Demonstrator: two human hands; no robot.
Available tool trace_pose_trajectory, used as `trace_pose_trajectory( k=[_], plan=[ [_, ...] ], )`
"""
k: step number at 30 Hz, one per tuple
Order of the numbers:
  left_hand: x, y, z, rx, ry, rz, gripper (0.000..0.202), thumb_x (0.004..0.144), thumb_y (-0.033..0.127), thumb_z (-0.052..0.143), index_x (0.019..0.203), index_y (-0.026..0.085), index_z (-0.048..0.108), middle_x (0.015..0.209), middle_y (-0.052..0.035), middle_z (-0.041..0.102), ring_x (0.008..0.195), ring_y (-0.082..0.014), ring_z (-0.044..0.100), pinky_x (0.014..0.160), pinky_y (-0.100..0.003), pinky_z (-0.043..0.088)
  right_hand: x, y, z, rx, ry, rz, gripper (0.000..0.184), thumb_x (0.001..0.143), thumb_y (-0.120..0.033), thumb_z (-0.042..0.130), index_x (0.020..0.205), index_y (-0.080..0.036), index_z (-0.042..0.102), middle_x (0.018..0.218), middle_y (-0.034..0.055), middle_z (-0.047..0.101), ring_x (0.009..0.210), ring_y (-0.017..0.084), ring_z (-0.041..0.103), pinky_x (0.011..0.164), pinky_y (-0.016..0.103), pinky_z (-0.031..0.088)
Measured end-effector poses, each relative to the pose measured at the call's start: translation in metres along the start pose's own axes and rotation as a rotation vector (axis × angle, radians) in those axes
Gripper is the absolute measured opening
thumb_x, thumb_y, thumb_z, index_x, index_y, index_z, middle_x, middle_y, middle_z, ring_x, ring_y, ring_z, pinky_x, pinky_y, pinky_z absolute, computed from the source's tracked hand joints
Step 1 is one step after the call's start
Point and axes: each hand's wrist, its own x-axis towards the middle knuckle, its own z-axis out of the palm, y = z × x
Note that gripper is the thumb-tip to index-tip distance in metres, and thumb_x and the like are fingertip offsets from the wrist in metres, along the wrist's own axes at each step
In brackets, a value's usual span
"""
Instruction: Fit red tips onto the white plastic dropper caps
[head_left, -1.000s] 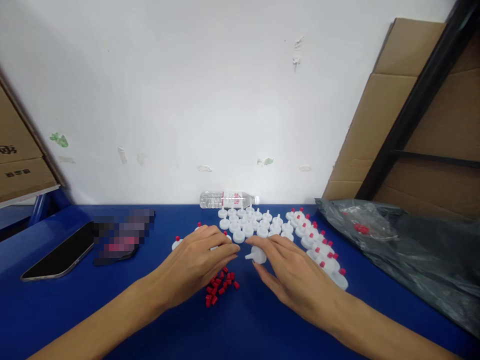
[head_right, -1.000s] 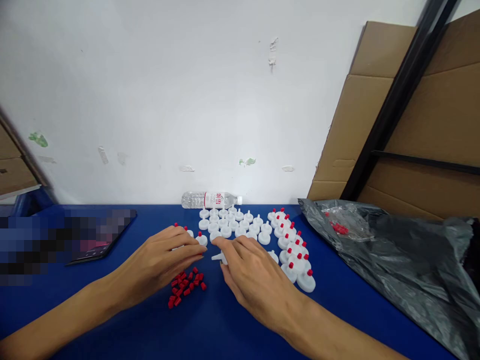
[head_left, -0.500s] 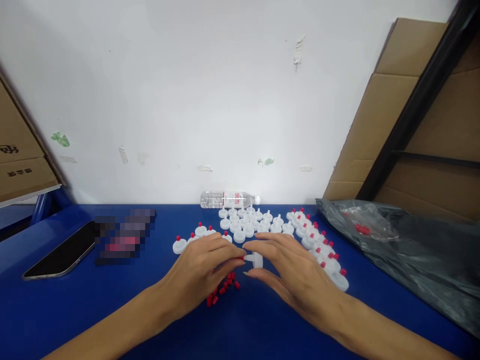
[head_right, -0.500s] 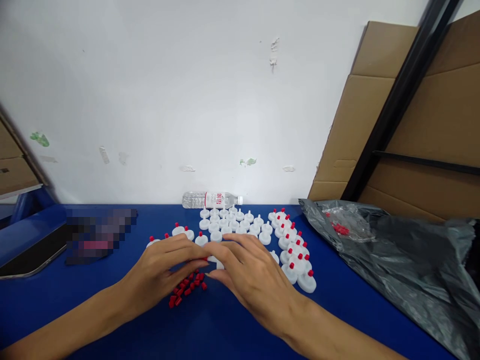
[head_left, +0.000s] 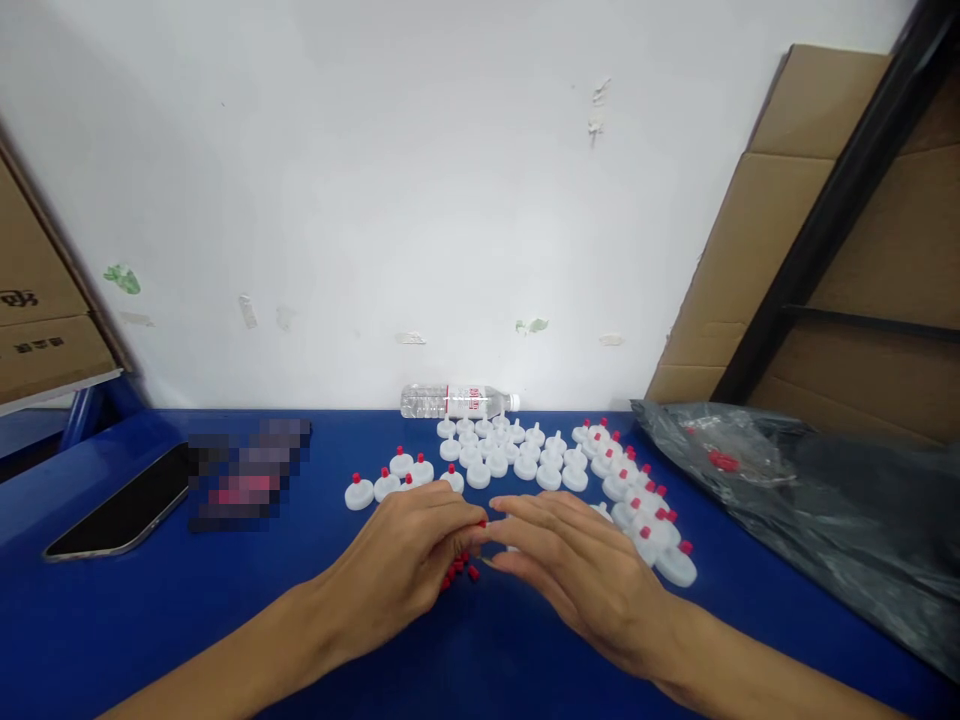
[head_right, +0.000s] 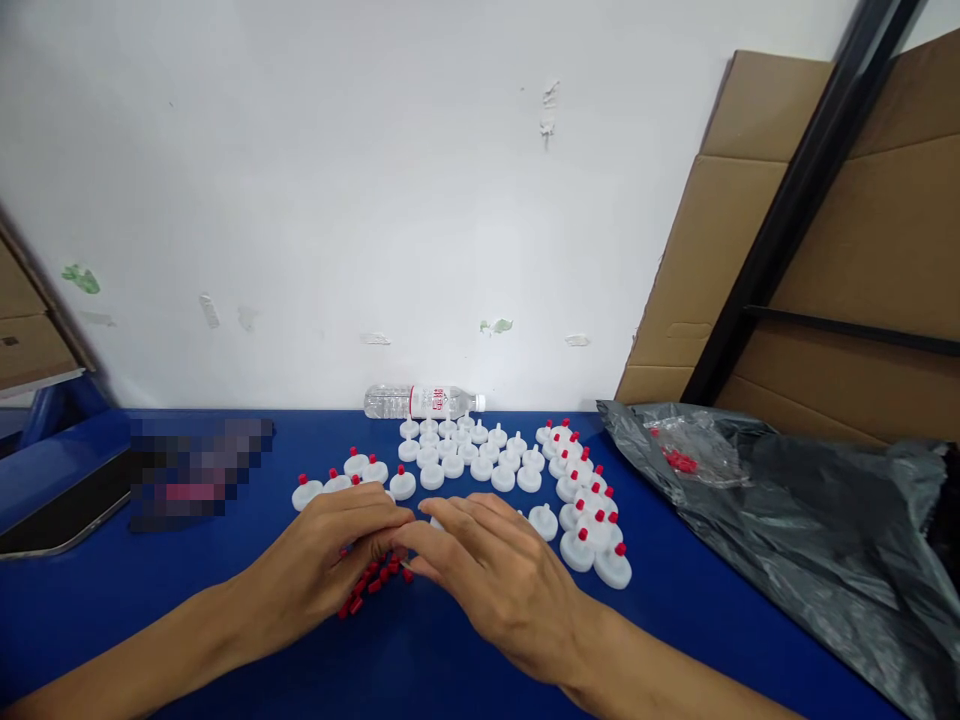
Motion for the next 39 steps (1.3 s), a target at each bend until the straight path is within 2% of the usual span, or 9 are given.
trace_pose_trajectory(
  k=[9,16,18,20,22,25,29,35,39],
  plan=[
    [0.004,0.007,-0.004,-0.128,-0.051,-0.060,0.032,0.102,0.018,0.044,0.077,0.019,0.063,0.070,0.0015,0.064,0.067,-0.0121,0.056,0.063,-0.024,0.040,-0.004,0.002,0.004,0.020,0.015,-0.060,0.022,0.098,-0.014,0.060,0.120,-0.019,0.061,0.115,0.0088,0.074,0.102,0.016,0.072,0.095,0.032,0.055],
    [0.014,0.003,-0.029,-0.199,0.144,-0.138,0.022,0.098,0.035,0.057,0.094,0.021,0.073,0.080,0.0008,0.074,0.062,-0.0116,0.060,0.054,-0.021,0.042,0.013,0.005,-0.015,0.045,-0.038,0.079,0.041,0.099,-0.030,0.060,0.135,-0.015,0.047,0.120,0.0112,0.070,0.110,0.019,0.066,0.094,0.031,0.053],
    [0.015,-0.008,-0.046,-0.050,0.222,-0.211,0.025,0.098,0.039,0.056,0.097,0.020,0.072,0.079,-0.0004,0.074,0.063,-0.0131,0.062,0.055,-0.022,0.044,0.018,0.009,-0.020,-0.100,-0.060,0.121,0.036,0.099,-0.029,0.057,0.132,-0.016,0.050,0.118,0.0128,0.069,0.108,0.024,0.066,0.092,0.039,0.052],
    [0.013,-0.024,-0.064,0.321,0.270,-0.204,0.028,0.097,0.040,0.053,0.092,0.019,0.071,0.079,-0.0026,0.072,0.066,-0.0156,0.061,0.059,-0.025,0.042,0.020,0.014,-0.023,-0.305,-0.179,0.186,0.023,0.100,-0.029,0.054,0.119,-0.018,0.059,0.102,0.0110,0.072,0.092,0.027,0.069,0.085,0.044,0.050],
    [0.011,-0.043,-0.080,0.646,0.186,-0.241,0.033,0.096,0.041,0.047,0.088,0.019,0.070,0.083,-0.0066,0.071,0.070,-0.0198,0.061,0.059,-0.028,0.039,0.021,0.019,-0.024,-0.468,-0.373,0.266,0.016,0.100,-0.029,0.051,0.099,-0.019,0.064,0.074,0.0059,0.071,0.068,0.025,0.069,0.072,0.040,0.048],
    [0.006,-0.066,-0.097,0.808,-0.089,-0.421,0.034,0.094,0.040,0.043,0.083,0.020,0.068,0.086,-0.0098,0.070,0.068,-0.0223,0.062,0.059,-0.031,0.038,0.018,0.022,-0.023,-0.590,-0.603,0.404,0.028,0.101,-0.034,0.047,0.082,-0.021,0.062,0.049,0.0014,0.060,0.044,0.022,0.062,0.048,0.031,0.030],
    [0.001,-0.082,-0.100,0.779,-0.218,-0.479,0.029,0.089,0.038,0.048,0.076,0.022,0.067,0.082,-0.0092,0.070,0.067,-0.0246,0.063,0.057,-0.031,0.036,0.013,0.020,-0.022,-0.656,-0.717,0.494,0.032,0.101,-0.038,0.049,0.080,-0.019,0.065,0.055,0.0061,0.066,0.049,0.023,0.067,0.045,0.030,0.016],
    [-0.003,-0.089,-0.092,0.728,-0.283,-0.551,0.024,0.086,0.037,0.051,0.079,0.023,0.069,0.078,-0.0085,0.071,0.070,-0.0276,0.066,0.056,-0.031,0.034,0.006,0.017,-0.013,-0.578,-0.827,0.480,0.037,0.102,-0.035,0.047,0.075,-0.018,0.067,0.064,0.0092,0.070,0.058,0.028,0.071,0.047,0.031,0.023],
    [-0.002,-0.083,-0.106,0.717,-0.249,-0.602,0.027,0.085,0.043,0.052,0.088,0.022,0.069,0.088,-0.0117,0.072,0.073,-0.0288,0.065,0.059,-0.033,0.036,0.004,0.014,-0.009,-0.427,-0.834,0.450,0.028,0.101,-0.035,0.050,0.085,-0.021,0.067,0.072,0.0058,0.072,0.065,0.029,0.072,0.050,0.033,0.031]
  ],
)
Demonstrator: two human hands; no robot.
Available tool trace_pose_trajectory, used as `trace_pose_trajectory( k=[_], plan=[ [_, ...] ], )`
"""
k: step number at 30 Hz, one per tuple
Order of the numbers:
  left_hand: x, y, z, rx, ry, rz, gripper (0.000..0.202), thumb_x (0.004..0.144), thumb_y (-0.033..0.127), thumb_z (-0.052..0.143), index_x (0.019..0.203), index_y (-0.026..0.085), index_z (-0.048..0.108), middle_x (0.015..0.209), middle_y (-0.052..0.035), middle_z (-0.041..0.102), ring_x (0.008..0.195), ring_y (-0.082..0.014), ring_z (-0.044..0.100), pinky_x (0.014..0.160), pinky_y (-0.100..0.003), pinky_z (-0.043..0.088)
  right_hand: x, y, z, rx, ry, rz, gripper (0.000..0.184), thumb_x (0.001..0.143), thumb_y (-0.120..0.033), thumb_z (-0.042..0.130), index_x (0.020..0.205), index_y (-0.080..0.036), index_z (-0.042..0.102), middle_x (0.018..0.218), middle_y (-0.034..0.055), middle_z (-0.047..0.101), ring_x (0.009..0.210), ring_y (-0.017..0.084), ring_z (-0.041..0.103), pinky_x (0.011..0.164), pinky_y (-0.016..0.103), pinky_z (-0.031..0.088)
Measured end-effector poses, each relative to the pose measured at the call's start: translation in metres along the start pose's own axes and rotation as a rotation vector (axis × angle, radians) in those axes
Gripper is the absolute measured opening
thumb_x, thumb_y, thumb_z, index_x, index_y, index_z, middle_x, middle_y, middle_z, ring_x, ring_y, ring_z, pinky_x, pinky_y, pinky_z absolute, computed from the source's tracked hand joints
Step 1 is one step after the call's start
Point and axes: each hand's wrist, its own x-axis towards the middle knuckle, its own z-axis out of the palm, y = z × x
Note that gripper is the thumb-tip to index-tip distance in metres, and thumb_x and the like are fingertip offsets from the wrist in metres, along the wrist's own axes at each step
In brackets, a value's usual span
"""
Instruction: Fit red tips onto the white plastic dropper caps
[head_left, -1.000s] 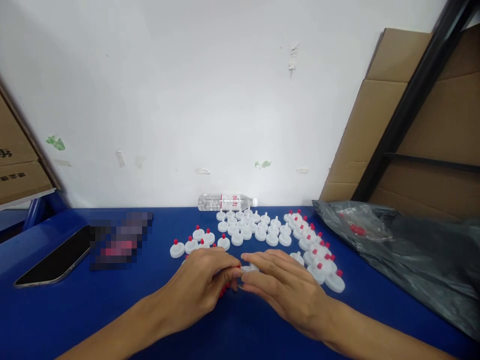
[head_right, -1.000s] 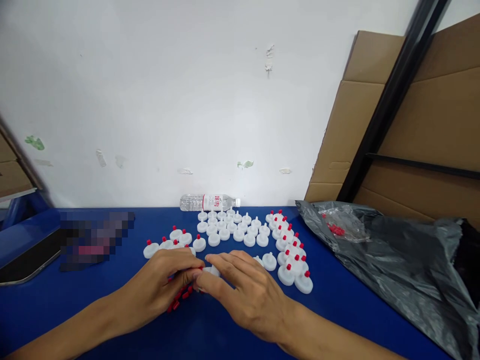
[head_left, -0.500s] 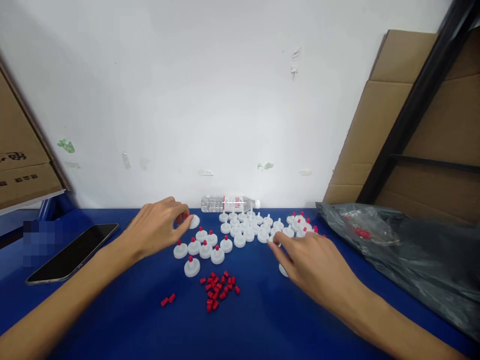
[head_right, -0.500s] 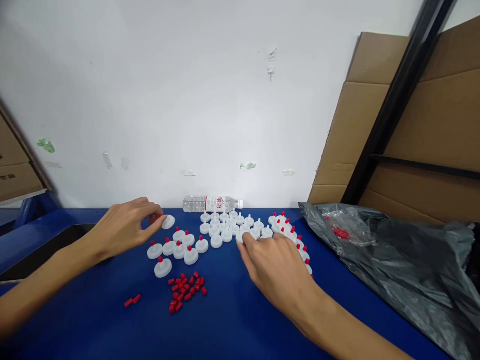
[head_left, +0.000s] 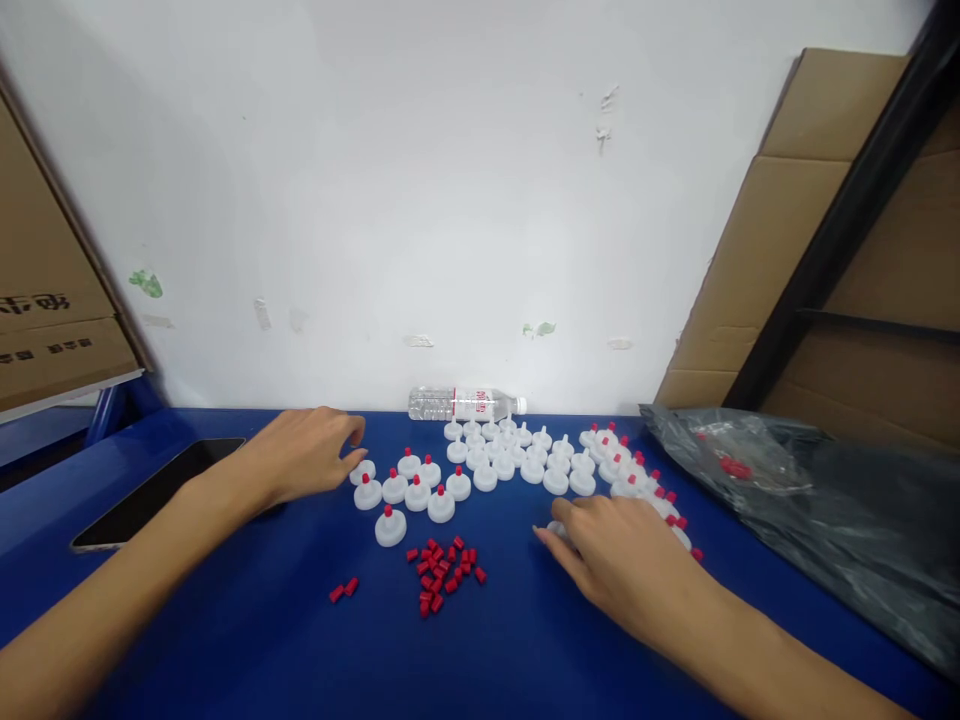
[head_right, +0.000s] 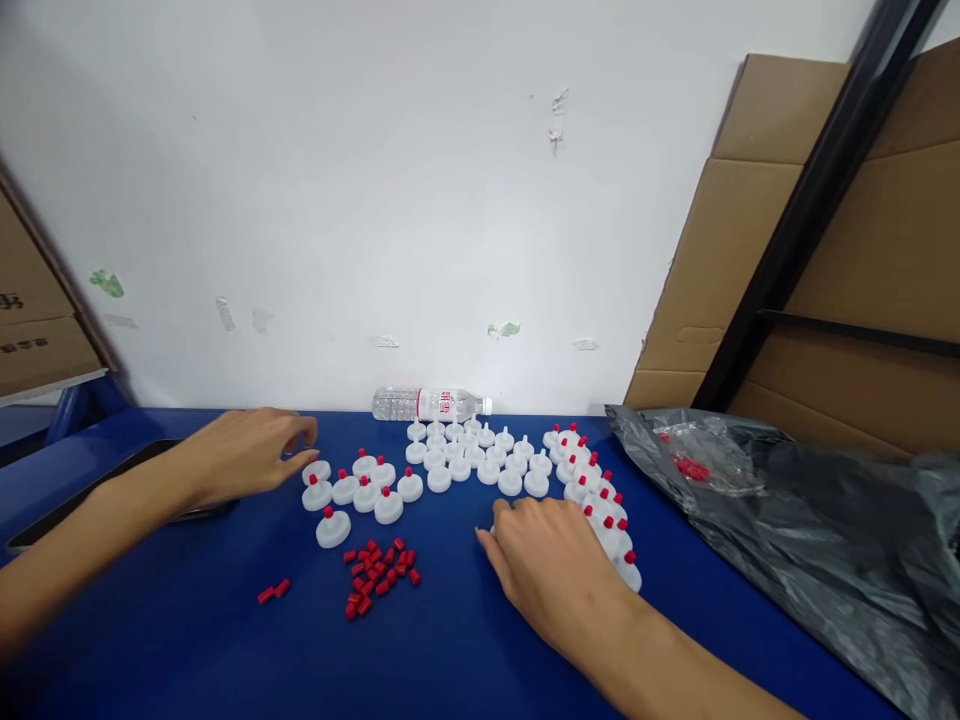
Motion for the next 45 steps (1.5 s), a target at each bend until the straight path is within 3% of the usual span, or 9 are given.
trace_pose_trajectory(
  k=[3,5,9,12,21,33,37,42,45],
  plan=[
    [-0.009,-0.004,-0.019,-0.053,-0.047,-0.034,0.029,0.085,0.045,0.053,0.077,0.020,0.067,0.082,-0.0110,0.073,0.069,-0.0271,0.064,0.057,-0.032,0.037,-0.001,-0.004,-0.004,0.079,-0.057,-0.032,0.022,0.100,-0.038,0.053,0.093,-0.022,0.067,0.080,0.0049,0.073,0.070,0.029,0.072,0.052,0.034,0.034],
    [-0.018,-0.003,-0.030,-0.148,-0.165,0.005,0.030,0.084,0.047,0.058,0.070,0.022,0.067,0.075,-0.0056,0.073,0.066,-0.0224,0.065,0.057,-0.029,0.041,-0.001,-0.007,-0.006,0.098,-0.095,-0.043,0.019,0.100,-0.037,0.054,0.099,-0.021,0.065,0.088,0.0053,0.072,0.072,0.028,0.072,0.052,0.034,0.033],
    [-0.035,0.009,-0.038,-0.485,-0.705,0.009,0.029,0.070,0.046,0.077,0.087,0.024,0.069,0.075,-0.0020,0.075,0.052,-0.0165,0.061,0.049,-0.023,0.040,-0.002,-0.009,-0.008,0.082,-0.120,-0.052,0.017,0.102,-0.031,0.049,0.106,-0.021,0.062,0.097,0.0058,0.069,0.073,0.026,0.072,0.051,0.033,0.031],
    [-0.041,0.024,-0.033,-0.565,-0.850,0.013,0.036,0.063,0.039,0.083,0.090,0.022,0.066,0.072,-0.0006,0.074,0.044,-0.0119,0.056,0.047,-0.021,0.038,-0.003,-0.009,-0.007,0.068,-0.122,-0.054,0.017,0.103,-0.029,0.046,0.106,-0.022,0.061,0.097,0.0053,0.068,0.072,0.025,0.071,0.051,0.033,0.029],
    [-0.041,0.052,-0.013,-0.622,-0.838,0.011,0.014,0.064,0.019,0.068,0.075,0.019,0.059,0.066,-0.0005,0.072,0.036,-0.0100,0.054,0.041,-0.018,0.038,0.000,-0.010,-0.008,0.066,-0.113,-0.060,0.015,0.103,-0.028,0.045,0.106,-0.022,0.059,0.097,0.0052,0.067,0.072,0.024,0.071,0.051,0.032,0.029],
    [-0.050,0.065,-0.021,-0.489,-0.693,0.084,0.019,0.064,0.020,0.061,0.081,0.021,0.070,0.085,-0.0038,0.077,0.044,-0.0139,0.060,0.042,-0.021,0.038,-0.003,-0.007,0.000,0.087,-0.017,-0.092,0.013,0.100,-0.026,0.051,0.102,-0.019,0.061,0.096,0.0070,0.068,0.074,0.026,0.072,0.052,0.033,0.034],
    [-0.048,0.065,-0.017,-0.469,-0.671,0.122,0.018,0.072,0.024,0.060,0.087,0.024,0.071,0.079,-0.0018,0.075,0.046,-0.0148,0.060,0.044,-0.023,0.040,-0.001,-0.004,0.003,0.111,0.009,-0.097,0.013,0.099,-0.031,0.057,0.100,-0.019,0.060,0.095,0.0065,0.067,0.073,0.027,0.071,0.052,0.033,0.034],
    [-0.044,0.068,-0.018,-0.461,-0.400,0.295,0.013,0.083,0.032,0.060,0.087,0.026,0.071,0.078,0.0002,0.071,0.062,-0.0162,0.062,0.049,-0.023,0.039,-0.001,-0.005,0.001,0.193,0.080,-0.078,0.018,0.101,-0.034,0.052,0.111,-0.019,0.057,0.091,0.0046,0.068,0.071,0.026,0.071,0.053,0.033,0.036],
    [-0.043,0.077,-0.021,-0.573,-0.287,0.324,0.014,0.087,0.032,0.059,0.088,0.025,0.071,0.068,0.0019,0.065,0.059,-0.0132,0.056,0.050,-0.021,0.039,-0.004,-0.009,-0.003,0.300,0.130,-0.108,0.019,0.100,-0.031,0.051,0.116,-0.022,0.056,0.094,0.0026,0.068,0.072,0.024,0.070,0.057,0.033,0.041]
  ],
)
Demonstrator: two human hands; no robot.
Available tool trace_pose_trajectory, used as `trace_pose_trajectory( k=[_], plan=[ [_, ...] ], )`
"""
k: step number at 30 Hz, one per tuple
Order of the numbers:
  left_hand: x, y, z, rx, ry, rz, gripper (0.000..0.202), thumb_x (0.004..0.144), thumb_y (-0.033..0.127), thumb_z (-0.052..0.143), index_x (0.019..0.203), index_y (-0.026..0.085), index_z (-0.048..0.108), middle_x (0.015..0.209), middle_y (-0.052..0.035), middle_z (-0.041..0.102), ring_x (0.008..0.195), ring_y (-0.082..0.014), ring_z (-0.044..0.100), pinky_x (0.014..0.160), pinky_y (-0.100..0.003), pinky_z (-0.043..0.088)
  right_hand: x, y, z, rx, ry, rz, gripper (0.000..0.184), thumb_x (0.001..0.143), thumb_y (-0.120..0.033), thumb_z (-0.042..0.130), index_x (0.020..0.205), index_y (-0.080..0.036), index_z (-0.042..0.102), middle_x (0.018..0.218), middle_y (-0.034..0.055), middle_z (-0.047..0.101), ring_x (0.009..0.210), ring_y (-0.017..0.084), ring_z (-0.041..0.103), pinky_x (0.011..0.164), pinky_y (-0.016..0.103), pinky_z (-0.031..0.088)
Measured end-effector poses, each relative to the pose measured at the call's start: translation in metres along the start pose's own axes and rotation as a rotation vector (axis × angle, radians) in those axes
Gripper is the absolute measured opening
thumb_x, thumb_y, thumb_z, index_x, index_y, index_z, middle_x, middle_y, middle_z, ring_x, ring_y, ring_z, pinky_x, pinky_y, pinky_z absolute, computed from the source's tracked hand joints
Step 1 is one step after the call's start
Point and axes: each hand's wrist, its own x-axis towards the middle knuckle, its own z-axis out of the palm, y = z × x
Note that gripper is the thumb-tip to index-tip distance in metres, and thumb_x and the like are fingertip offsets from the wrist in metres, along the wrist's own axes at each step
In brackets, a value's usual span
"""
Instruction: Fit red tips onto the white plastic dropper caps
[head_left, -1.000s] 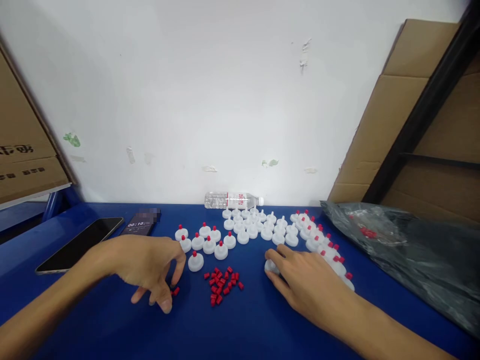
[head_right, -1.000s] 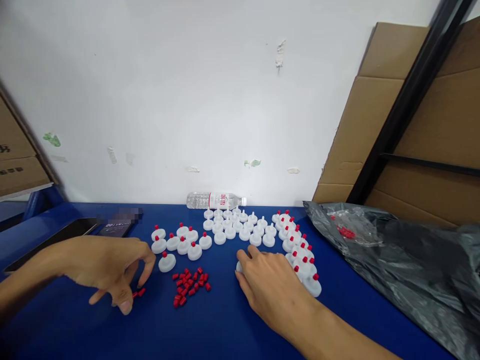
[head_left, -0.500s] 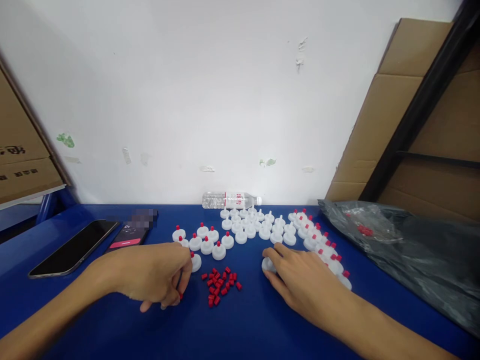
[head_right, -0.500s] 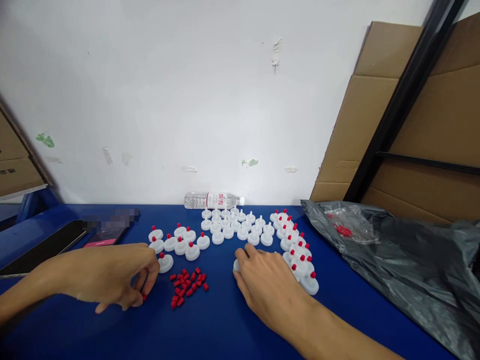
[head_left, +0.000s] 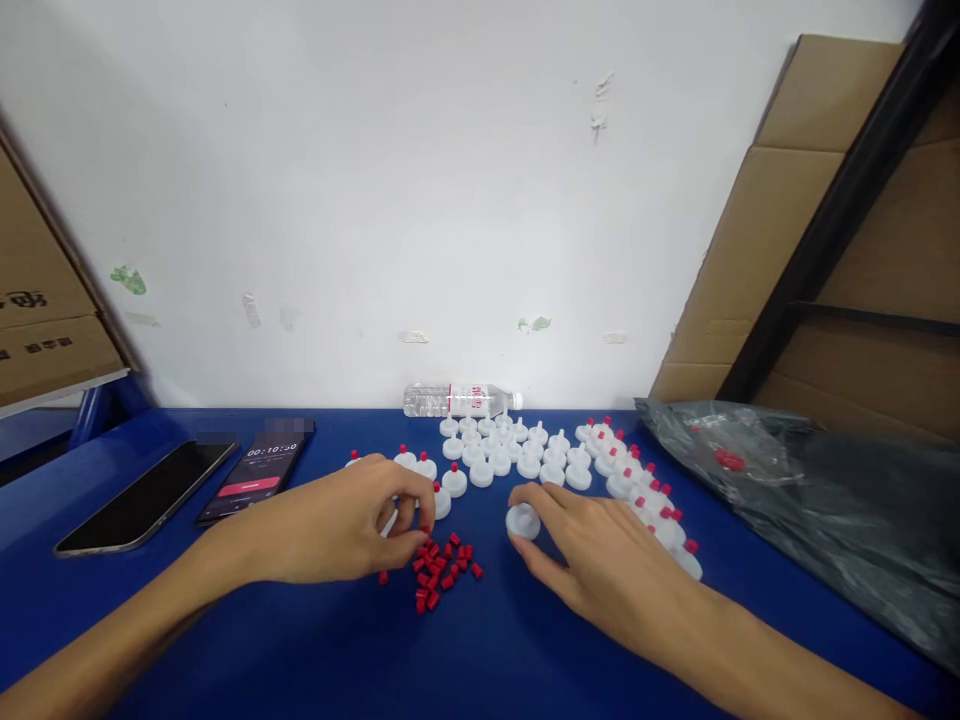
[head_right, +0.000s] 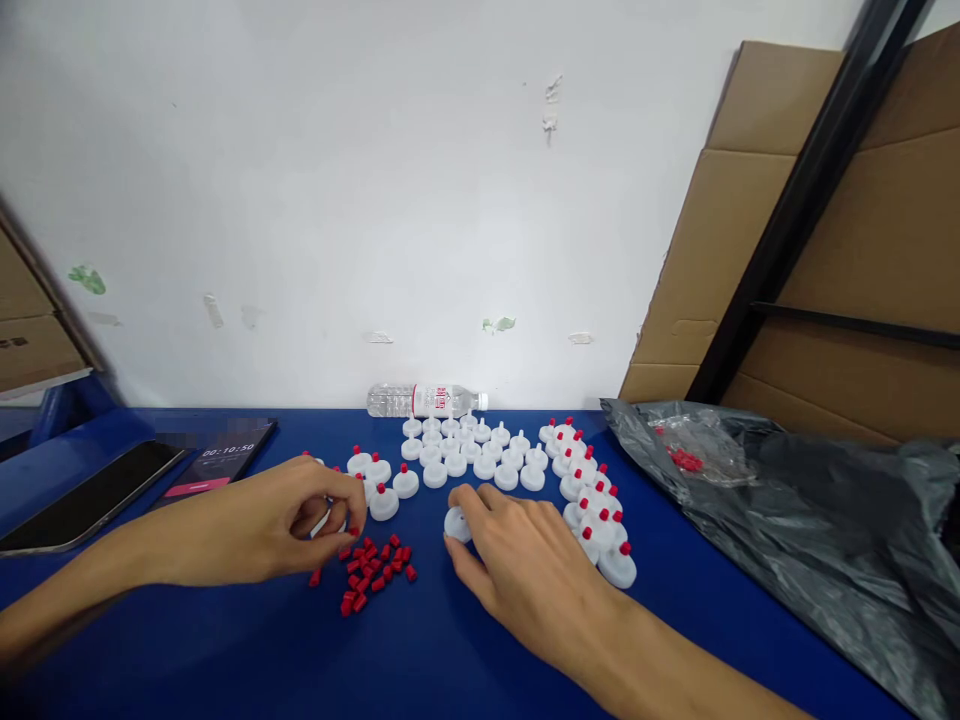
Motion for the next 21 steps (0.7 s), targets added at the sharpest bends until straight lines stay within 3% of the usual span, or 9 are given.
trace_pose_trajectory(
  k=[4,8,13,17,21],
  plan=[
    [0.004,0.011,0.009,-0.150,0.059,0.089,0.015,0.087,0.029,0.060,0.087,0.023,0.074,0.070,0.0018,0.065,0.053,-0.0093,0.048,0.048,-0.021,0.037,-0.004,-0.007,-0.002,0.099,0.079,-0.057,0.025,0.099,-0.032,0.053,0.123,-0.026,0.056,0.105,0.0026,0.065,0.073,0.021,0.068,0.061,0.034,0.045],
    [0.010,0.012,0.022,-0.270,0.159,0.137,0.016,0.087,0.029,0.063,0.089,0.020,0.077,0.077,-0.0009,0.069,0.053,-0.0084,0.052,0.047,-0.019,0.039,-0.004,-0.007,-0.003,0.133,0.120,-0.113,0.032,0.099,-0.035,0.054,0.130,-0.027,0.054,0.109,0.0046,0.063,0.074,0.020,0.068,0.059,0.031,0.047],
    [0.016,0.012,0.034,-0.411,0.195,0.029,0.027,0.090,0.040,0.063,0.100,0.019,0.076,0.046,0.0037,0.059,0.037,-0.0100,0.053,0.038,-0.019,0.035,-0.003,-0.006,-0.004,0.139,0.133,-0.144,0.031,0.099,-0.038,0.056,0.128,-0.028,0.056,0.118,0.0071,0.062,0.075,0.018,0.069,0.059,0.030,0.050],
    [0.015,0.015,0.037,-0.509,0.203,0.009,0.030,0.090,0.043,0.064,0.103,0.018,0.075,0.048,0.0022,0.064,0.038,-0.0109,0.055,0.038,-0.019,0.036,-0.003,-0.005,-0.003,0.160,0.152,-0.153,0.033,0.099,-0.036,0.058,0.131,-0.026,0.056,0.118,0.0061,0.068,0.095,0.021,0.072,0.065,0.030,0.055],
    [0.015,0.015,0.037,-0.539,0.177,0.032,0.027,0.091,0.040,0.064,0.103,0.019,0.075,0.054,0.0005,0.069,0.043,-0.0112,0.059,0.041,-0.019,0.039,-0.003,-0.005,-0.001,0.147,0.209,-0.146,0.034,0.099,-0.038,0.057,0.131,-0.026,0.058,0.117,0.0054,0.071,0.100,0.021,0.071,0.069,0.031,0.058]
  ],
)
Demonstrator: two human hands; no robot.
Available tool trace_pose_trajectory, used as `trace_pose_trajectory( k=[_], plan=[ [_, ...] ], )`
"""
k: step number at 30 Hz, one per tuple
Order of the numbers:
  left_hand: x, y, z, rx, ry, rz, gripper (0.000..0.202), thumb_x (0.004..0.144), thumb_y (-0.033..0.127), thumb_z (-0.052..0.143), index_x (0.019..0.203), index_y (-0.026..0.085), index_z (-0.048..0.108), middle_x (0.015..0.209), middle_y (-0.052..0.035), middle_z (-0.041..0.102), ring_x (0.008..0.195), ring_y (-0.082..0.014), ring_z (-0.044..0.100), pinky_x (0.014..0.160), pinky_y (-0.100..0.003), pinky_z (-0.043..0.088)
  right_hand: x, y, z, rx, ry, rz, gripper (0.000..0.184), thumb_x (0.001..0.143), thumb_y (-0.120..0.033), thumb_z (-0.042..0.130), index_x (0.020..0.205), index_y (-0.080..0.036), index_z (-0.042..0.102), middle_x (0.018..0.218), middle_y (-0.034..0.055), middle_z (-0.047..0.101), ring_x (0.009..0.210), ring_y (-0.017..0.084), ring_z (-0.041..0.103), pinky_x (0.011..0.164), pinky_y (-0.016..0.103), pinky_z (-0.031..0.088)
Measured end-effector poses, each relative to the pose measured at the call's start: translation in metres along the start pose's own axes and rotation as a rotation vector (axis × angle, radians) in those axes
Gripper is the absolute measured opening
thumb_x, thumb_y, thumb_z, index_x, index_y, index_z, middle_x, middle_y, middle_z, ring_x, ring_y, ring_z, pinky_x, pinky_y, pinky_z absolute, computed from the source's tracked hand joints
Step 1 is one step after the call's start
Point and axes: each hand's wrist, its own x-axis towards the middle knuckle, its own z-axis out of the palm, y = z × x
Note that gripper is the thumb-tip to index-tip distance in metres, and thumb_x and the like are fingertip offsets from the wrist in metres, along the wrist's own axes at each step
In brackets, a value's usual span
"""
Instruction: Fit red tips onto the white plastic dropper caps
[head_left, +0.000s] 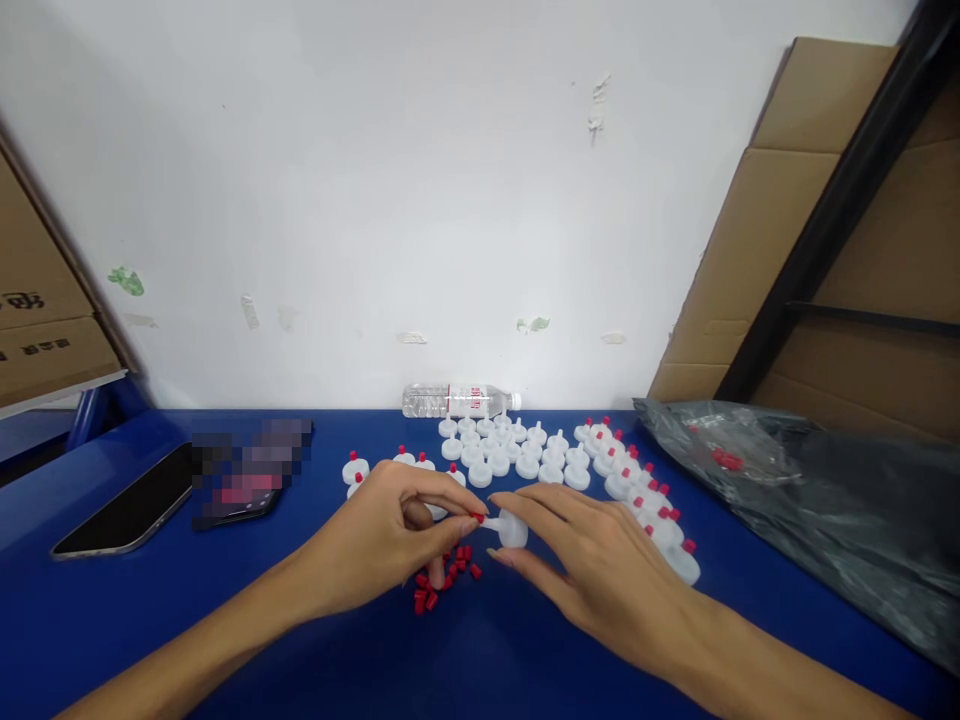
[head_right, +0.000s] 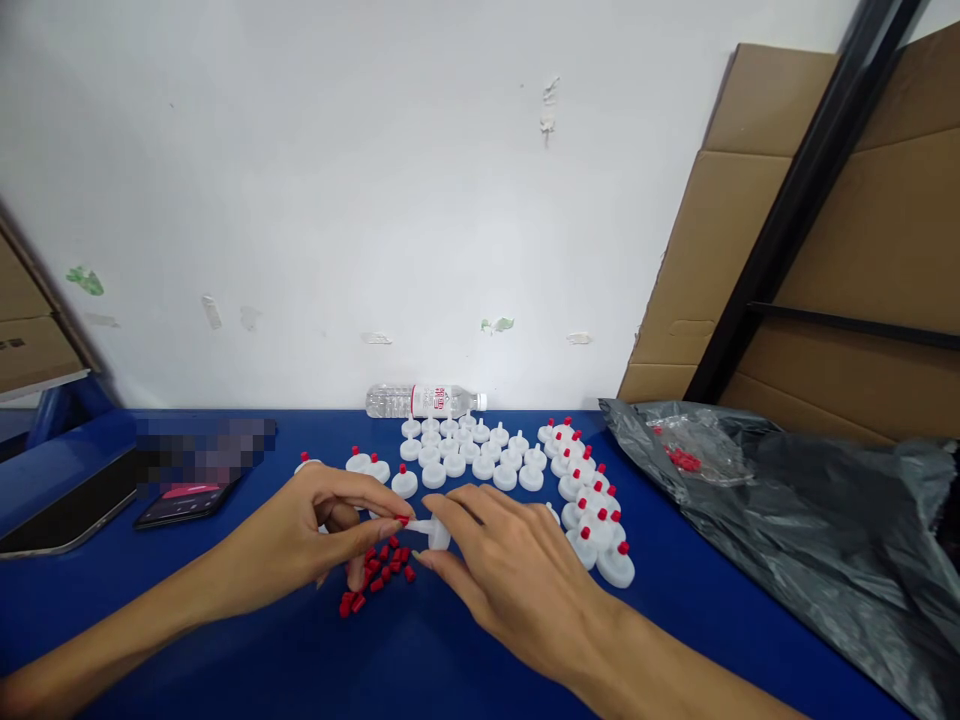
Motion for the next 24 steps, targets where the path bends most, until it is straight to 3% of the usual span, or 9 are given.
trace_pose_trajectory(
  k=[4,8,16,20,24],
  plan=[
    [0.000,0.000,0.000,0.042,0.015,0.012,0.030,0.093,0.042,0.062,0.105,0.019,0.075,0.056,-0.0005,0.069,0.048,-0.0131,0.063,0.045,-0.021,0.041,-0.001,0.000,0.001,-0.004,0.058,-0.016,0.036,0.101,-0.039,0.054,0.133,-0.024,0.057,0.118,0.0084,0.069,0.100,0.021,0.071,0.071,0.031,0.059],
    [0.002,-0.001,0.003,0.132,0.045,0.076,0.028,0.092,0.042,0.063,0.103,0.020,0.077,0.075,-0.0033,0.074,0.059,-0.0145,0.066,0.053,-0.023,0.048,-0.002,0.002,0.002,0.009,0.090,-0.034,0.037,0.102,-0.038,0.052,0.135,-0.023,0.057,0.118,0.0105,0.068,0.098,0.021,0.071,0.072,0.032,0.059],
    [0.002,-0.007,0.013,0.372,0.096,0.341,0.026,0.103,0.028,0.046,0.093,0.020,0.068,0.077,-0.0004,0.065,0.067,-0.0125,0.054,0.064,-0.025,0.039,-0.003,0.002,0.003,0.098,0.147,-0.108,0.036,0.101,-0.035,0.054,0.133,-0.018,0.056,0.107,0.0102,0.067,0.092,0.020,0.067,0.073,0.033,0.058],
    [-0.002,-0.004,0.014,0.360,0.035,0.331,0.030,0.105,0.026,0.041,0.086,0.019,0.063,0.073,0.0006,0.059,0.064,-0.0120,0.051,0.063,-0.025,0.037,-0.003,-0.002,0.000,0.102,0.155,-0.140,0.035,0.101,-0.034,0.054,0.131,-0.015,0.057,0.100,0.0093,0.066,0.085,0.019,0.065,0.071,0.032,0.057],
    [-0.003,0.004,0.005,0.419,0.047,0.330,0.024,0.103,0.032,0.048,0.099,0.021,0.069,0.081,-0.0006,0.067,0.068,-0.0127,0.056,0.064,-0.026,0.038,0.001,-0.001,-0.002,0.080,0.140,-0.136,0.030,0.101,-0.031,0.055,0.129,-0.019,0.058,0.108,0.0085,0.068,0.093,0.019,0.067,0.077,0.032,0.057]
  ],
)
